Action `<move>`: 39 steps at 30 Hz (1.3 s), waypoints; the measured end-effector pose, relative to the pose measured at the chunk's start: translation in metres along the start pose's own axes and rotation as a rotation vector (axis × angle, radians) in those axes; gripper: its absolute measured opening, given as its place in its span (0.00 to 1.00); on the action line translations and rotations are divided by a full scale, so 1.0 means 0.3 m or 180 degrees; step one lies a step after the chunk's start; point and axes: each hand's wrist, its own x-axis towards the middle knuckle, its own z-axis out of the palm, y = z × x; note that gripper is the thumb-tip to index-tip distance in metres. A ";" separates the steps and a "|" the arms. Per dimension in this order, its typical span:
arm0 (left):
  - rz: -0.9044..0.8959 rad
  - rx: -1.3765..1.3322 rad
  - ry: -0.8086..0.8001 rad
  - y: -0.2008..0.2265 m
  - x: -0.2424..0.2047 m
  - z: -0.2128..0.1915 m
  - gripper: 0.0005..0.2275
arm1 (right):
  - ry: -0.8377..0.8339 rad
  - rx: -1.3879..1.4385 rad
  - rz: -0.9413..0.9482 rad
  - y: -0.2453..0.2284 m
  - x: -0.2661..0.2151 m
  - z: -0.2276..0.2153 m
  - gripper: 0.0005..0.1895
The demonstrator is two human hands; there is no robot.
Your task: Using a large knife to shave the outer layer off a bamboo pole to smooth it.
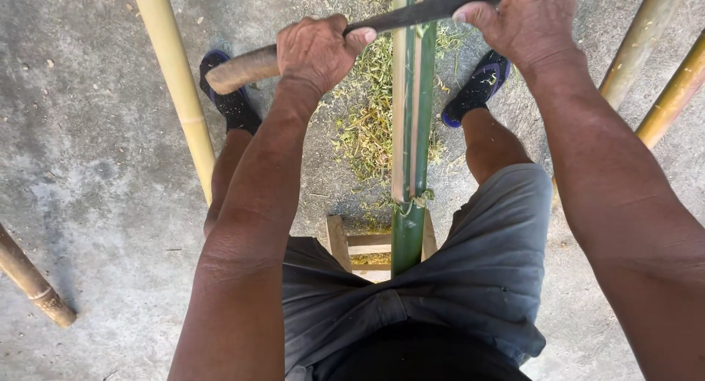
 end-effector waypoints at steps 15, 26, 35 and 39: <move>-0.0134 0.0009 -0.0593 0.015 -0.235 0.082 0.32 | 0.0365 0.0234 -0.0322 -0.119 -0.238 -0.058 0.25; 0.0058 -0.0094 -0.0389 0.014 -0.470 0.166 0.37 | 0.0188 0.0282 -0.0146 -0.256 -0.458 -0.085 0.27; 0.0128 -0.0139 -0.0933 0.014 -0.663 0.262 0.37 | -0.0273 0.0232 0.0091 -0.378 -0.656 -0.130 0.29; 0.0122 -0.0232 -0.0783 0.041 -0.746 0.242 0.37 | -0.0143 0.0274 0.0097 -0.427 -0.724 -0.156 0.28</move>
